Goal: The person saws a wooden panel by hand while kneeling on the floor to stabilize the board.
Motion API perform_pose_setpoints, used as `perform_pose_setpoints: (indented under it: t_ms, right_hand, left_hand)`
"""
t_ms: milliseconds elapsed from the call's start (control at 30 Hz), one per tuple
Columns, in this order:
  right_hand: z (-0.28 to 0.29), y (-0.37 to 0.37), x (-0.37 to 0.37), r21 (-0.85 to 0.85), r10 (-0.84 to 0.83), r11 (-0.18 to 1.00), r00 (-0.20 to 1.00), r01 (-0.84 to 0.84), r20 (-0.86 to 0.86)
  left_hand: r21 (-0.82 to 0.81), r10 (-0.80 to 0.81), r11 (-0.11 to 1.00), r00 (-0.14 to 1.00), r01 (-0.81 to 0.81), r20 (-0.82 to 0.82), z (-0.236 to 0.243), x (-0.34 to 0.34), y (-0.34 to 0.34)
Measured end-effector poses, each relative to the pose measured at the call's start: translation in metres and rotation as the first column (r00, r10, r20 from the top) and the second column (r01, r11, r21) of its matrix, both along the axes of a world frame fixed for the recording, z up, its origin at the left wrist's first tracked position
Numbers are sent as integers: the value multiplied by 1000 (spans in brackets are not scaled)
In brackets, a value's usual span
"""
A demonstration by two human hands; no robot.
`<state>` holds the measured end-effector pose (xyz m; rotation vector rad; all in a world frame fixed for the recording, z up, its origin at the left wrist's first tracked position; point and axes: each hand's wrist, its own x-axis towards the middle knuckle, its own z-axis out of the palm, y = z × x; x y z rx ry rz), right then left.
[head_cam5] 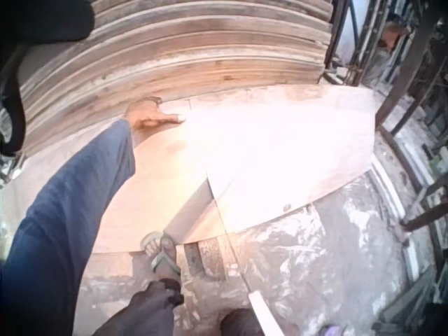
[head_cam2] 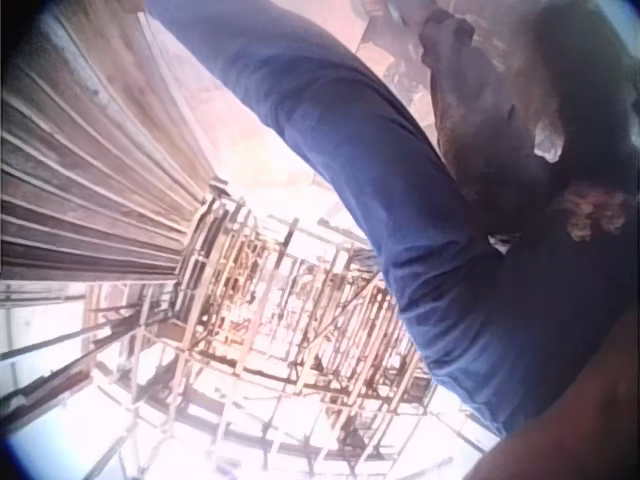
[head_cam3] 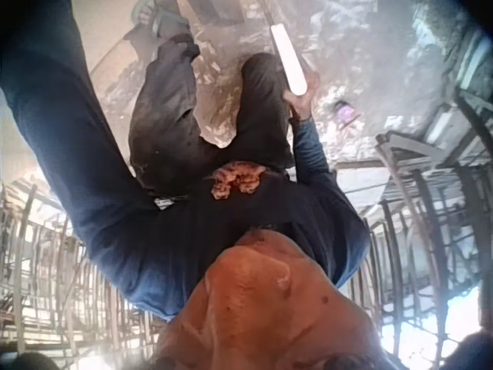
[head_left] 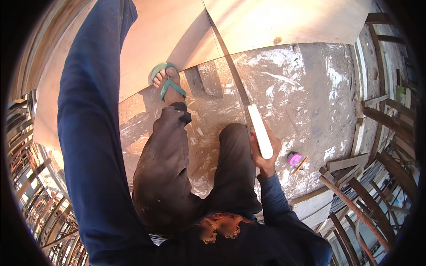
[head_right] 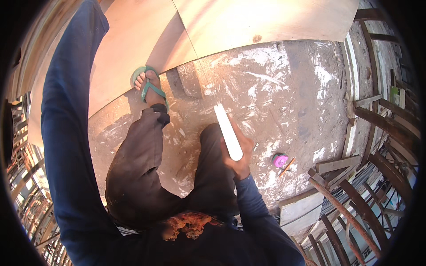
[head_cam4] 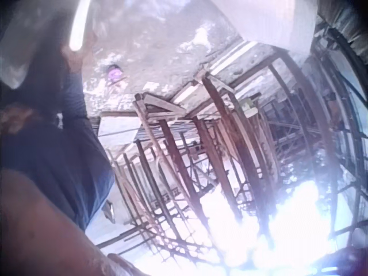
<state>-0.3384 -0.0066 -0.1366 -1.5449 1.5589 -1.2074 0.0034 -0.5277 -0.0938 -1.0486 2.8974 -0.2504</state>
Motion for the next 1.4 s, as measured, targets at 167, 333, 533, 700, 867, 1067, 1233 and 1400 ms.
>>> perform_pose_setpoints:
  t_ms: [167,333,533,700,867,1067,1233,1400]
  right_hand:
    - [-59,-176,55,62,-102,994,972,91,210]
    - [-68,-39,19,123,-52,992,993,39,101]
    - [3,12,-3,215,-35,976,995,15,91]
    - [-83,-152,37,82,-22,997,977,5,210]
    - [-52,-11,9,265,-85,962,994,64,69]
    - [-4,-17,8,261,-76,965,988,38,137]
    - [-94,-149,39,-23,-42,999,990,45,137]
    - [-40,42,2,337,-92,939,993,64,68]
  left_hand:
    - [189,646,763,728,-618,-230,19,-35,29]
    - [132,651,754,704,-644,-286,15,-37,38]
    - [379,706,694,683,-612,-189,50,-67,40]
    - [171,702,712,686,-681,-189,63,-72,75]
    - [214,699,715,689,-666,-190,30,-45,48]
    - [255,712,699,681,-668,-170,33,-43,29]
    - [163,684,729,707,-664,-180,32,-39,32]
    - [312,614,772,776,-553,-145,-4,2,-15]
